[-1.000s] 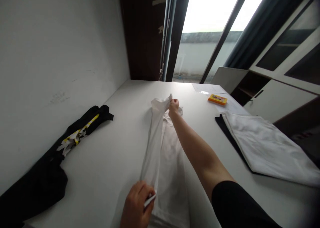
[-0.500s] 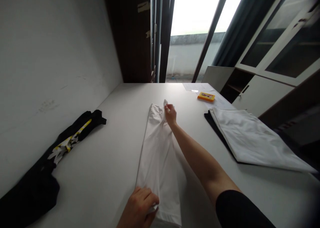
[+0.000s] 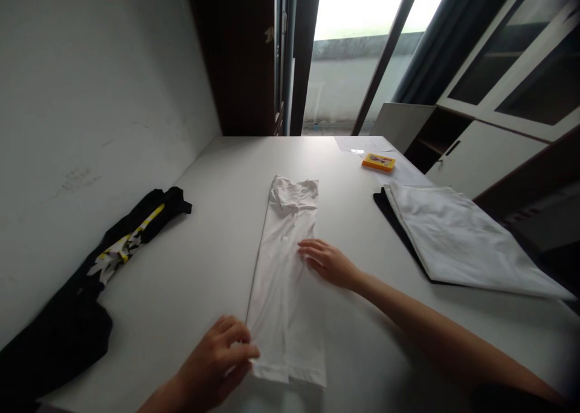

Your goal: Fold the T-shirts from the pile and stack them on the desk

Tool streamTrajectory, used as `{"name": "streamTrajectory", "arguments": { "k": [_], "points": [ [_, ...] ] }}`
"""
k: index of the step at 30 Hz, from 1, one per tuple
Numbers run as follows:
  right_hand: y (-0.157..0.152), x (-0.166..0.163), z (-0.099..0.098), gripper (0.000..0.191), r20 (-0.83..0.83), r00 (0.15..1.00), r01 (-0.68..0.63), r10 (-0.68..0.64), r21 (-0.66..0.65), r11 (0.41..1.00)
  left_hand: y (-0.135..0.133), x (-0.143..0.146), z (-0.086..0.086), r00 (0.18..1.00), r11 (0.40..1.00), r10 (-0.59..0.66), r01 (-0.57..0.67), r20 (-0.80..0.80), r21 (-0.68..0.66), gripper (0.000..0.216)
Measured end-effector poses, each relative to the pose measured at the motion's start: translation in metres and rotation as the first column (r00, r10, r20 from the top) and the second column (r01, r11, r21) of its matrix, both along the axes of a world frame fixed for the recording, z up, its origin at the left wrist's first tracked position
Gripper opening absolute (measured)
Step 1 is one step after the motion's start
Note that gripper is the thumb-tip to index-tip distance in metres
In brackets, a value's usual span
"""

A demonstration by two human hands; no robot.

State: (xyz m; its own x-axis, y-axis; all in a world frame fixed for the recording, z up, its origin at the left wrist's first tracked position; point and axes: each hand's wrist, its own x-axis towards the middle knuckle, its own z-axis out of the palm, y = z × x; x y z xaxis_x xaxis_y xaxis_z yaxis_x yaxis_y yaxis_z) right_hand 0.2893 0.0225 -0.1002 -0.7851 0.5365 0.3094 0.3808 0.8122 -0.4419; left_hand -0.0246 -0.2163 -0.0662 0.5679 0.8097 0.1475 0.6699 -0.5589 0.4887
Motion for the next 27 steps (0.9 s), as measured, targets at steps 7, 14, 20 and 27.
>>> {"name": "streamTrajectory", "arguments": {
  "k": [7,14,20,27],
  "points": [
    [-0.106,0.046,0.027,0.047,0.155,0.961,-0.223,0.228,-0.045,0.974,0.034,-0.028,-0.006,0.976,0.996,-0.073,0.083,-0.203,0.040,0.070],
    [-0.116,0.008,0.000,0.031,0.033,0.992,-0.126,0.122,0.281,0.951,0.053,-0.006,-0.019,0.972,0.970,-0.049,0.100,-0.228,0.220,0.066],
    [-0.121,0.008,0.007,0.064,0.181,0.961,-0.238,0.211,0.141,0.961,0.057,0.001,-0.018,0.947,0.963,-0.185,0.227,-0.262,0.143,0.077],
    [-0.138,0.012,0.024,0.045,-0.025,0.927,-0.375,0.375,-0.152,0.915,0.052,0.004,0.011,0.943,0.963,-0.268,0.269,-0.196,-0.025,0.046]
  ]
}}
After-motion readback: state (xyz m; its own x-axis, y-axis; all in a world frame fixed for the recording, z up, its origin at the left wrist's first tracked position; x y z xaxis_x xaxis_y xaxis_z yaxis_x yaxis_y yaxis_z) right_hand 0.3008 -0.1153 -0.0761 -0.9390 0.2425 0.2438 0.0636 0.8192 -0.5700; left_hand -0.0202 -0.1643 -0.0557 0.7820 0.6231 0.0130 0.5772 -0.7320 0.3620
